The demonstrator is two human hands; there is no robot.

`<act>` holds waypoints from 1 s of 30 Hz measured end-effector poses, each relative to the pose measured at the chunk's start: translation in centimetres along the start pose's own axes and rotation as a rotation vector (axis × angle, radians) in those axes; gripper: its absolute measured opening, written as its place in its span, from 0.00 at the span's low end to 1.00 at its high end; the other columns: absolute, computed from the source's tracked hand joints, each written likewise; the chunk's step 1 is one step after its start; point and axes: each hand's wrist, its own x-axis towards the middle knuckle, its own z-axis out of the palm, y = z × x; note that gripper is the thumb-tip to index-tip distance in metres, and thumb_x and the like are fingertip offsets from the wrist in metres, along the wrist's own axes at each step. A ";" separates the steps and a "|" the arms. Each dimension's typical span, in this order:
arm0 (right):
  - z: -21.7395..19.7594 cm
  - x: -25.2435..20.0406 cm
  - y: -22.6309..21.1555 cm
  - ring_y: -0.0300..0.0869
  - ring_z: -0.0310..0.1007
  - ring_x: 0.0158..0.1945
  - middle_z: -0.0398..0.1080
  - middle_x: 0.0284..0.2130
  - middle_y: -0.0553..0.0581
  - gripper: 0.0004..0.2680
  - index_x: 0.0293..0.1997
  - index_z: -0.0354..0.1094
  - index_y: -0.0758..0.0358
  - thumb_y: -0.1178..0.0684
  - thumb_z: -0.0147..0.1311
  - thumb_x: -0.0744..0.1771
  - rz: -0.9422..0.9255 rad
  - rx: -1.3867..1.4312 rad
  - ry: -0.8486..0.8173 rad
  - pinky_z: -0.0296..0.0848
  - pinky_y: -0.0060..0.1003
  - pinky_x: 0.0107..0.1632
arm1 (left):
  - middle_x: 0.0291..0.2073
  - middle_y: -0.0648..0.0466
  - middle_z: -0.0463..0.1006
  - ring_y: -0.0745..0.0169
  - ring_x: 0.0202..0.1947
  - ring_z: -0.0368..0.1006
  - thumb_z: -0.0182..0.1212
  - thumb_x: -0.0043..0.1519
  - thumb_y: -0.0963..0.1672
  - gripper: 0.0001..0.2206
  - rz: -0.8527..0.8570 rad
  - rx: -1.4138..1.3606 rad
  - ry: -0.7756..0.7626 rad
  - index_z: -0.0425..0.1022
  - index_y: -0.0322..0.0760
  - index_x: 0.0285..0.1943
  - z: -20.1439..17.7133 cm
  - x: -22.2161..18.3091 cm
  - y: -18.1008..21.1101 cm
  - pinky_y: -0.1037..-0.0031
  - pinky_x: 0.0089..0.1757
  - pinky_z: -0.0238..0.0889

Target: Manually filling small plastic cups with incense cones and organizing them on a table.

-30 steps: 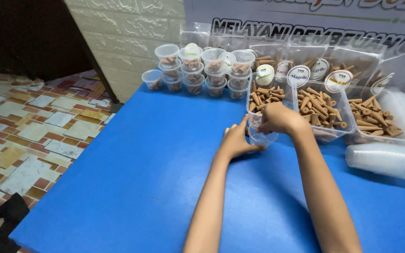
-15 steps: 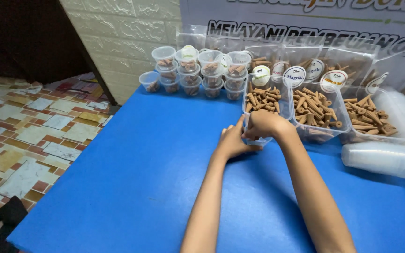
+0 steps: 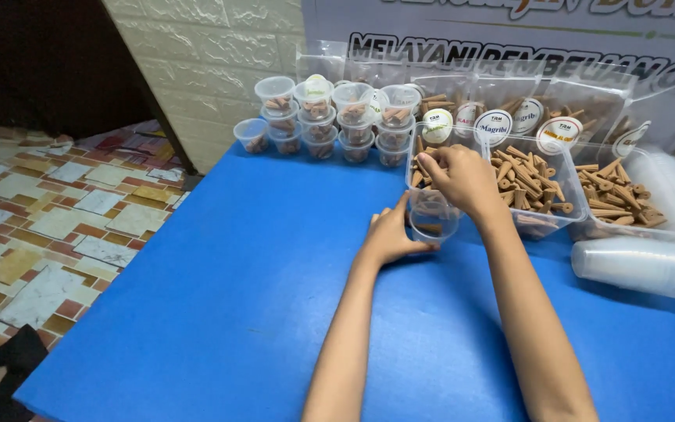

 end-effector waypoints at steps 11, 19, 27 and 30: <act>0.3 -0.1 -0.5 0.63 0.63 0.69 0.71 0.60 0.72 0.37 0.62 0.73 0.51 0.17 0.19 0.66 0.239 -0.087 -0.487 0.60 0.61 0.66 | 0.50 0.43 0.80 0.44 0.59 0.70 0.71 0.41 0.61 0.59 -0.004 0.058 -0.004 0.46 0.33 0.79 0.3 0.2 -0.4 0.54 0.59 0.54; 1.0 0.0 0.2 0.65 0.68 0.63 0.74 0.52 0.77 0.36 0.48 0.79 0.61 0.20 0.24 0.67 0.222 -0.061 -0.438 0.67 0.58 0.62 | 0.50 0.43 0.80 0.44 0.59 0.70 0.71 0.40 0.62 0.60 -0.005 0.079 -0.006 0.46 0.34 0.80 0.7 0.5 -0.7 0.55 0.60 0.54; 1.3 0.6 0.7 0.66 0.71 0.61 0.77 0.49 0.73 0.32 0.45 0.80 0.58 0.22 0.28 0.68 0.183 -0.027 -0.445 0.66 0.57 0.61 | 0.49 0.46 0.80 0.47 0.58 0.70 0.71 0.41 0.62 0.60 0.003 0.073 -0.002 0.46 0.33 0.79 1.0 0.8 -1.3 0.56 0.59 0.54; 1.5 0.5 0.8 0.66 0.71 0.60 0.77 0.49 0.73 0.30 0.53 0.78 0.59 0.25 0.31 0.68 0.183 -0.018 -0.442 0.67 0.58 0.59 | 0.49 0.46 0.81 0.46 0.58 0.70 0.71 0.40 0.62 0.60 0.002 0.071 -0.001 0.47 0.33 0.79 1.1 0.9 -1.6 0.55 0.59 0.54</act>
